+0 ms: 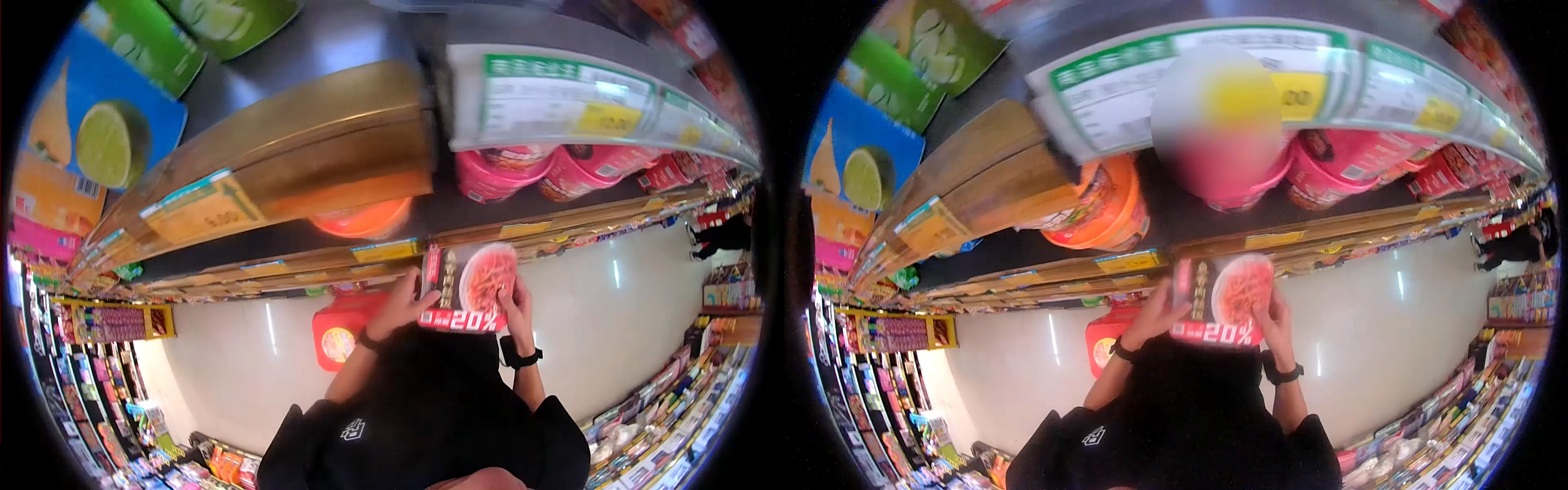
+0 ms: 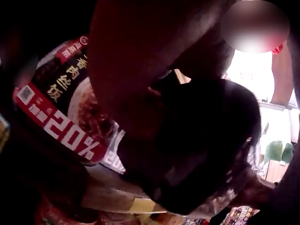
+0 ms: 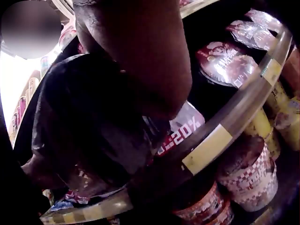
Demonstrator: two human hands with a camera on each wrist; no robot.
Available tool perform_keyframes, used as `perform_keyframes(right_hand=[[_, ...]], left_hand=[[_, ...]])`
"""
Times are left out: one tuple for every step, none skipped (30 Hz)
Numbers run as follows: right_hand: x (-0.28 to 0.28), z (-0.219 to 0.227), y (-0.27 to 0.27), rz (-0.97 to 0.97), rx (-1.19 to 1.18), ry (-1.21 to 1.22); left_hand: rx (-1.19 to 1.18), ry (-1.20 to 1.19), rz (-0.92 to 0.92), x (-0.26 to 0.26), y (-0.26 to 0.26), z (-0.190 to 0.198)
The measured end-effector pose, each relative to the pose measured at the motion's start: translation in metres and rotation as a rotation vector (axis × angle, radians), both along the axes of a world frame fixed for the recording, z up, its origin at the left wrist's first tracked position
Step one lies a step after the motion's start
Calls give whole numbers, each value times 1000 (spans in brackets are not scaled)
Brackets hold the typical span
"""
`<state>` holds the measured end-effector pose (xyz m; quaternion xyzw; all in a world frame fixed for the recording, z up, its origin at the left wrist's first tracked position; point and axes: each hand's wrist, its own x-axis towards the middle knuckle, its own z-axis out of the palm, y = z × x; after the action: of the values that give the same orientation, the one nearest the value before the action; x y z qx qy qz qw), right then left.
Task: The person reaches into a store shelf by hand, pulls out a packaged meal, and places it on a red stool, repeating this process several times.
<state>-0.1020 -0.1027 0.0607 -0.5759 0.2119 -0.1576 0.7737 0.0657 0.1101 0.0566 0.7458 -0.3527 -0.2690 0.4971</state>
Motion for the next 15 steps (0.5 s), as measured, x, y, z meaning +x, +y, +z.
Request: perform_keyframes(right_hand=[[1,-2,9,-18,10,-12],[0,-5,12,33,-33,10],[1,-7,16,85,-79,30],[5,-9,21,120,-69,48],[10,-10,23,161,-42,66],[15,-3,31,199,-11,91],[18,0,41,236,22,125],[26,-7,49,252,7,76],[32,-12,56,291,9,76],[37,-14,63,332,10,76],[45,-15,70,378,10,75],[54,-11,79,414,8,114],[62,-7,89,450,4,153],[71,-12,98,501,-11,139],[79,-18,107,554,-25,123]], left_hand=[[-37,28,-1,-2,8,3],[-77,52,-2,-3,15,8],[-119,74,-1,-3,22,13],[-107,140,32,-5,31,15],[-86,152,62,-4,40,14],[-61,171,90,-5,51,11],[-34,199,117,-10,64,9],[-45,266,152,-11,76,6],[-59,332,188,-11,87,4],[-33,301,223,-12,98,2],[-9,270,262,-13,110,-2],[-56,286,309,-17,123,-10],[-110,271,388,-21,133,-15],[-87,286,435,-24,145,-19],[-65,302,484,-28,158,-21]])
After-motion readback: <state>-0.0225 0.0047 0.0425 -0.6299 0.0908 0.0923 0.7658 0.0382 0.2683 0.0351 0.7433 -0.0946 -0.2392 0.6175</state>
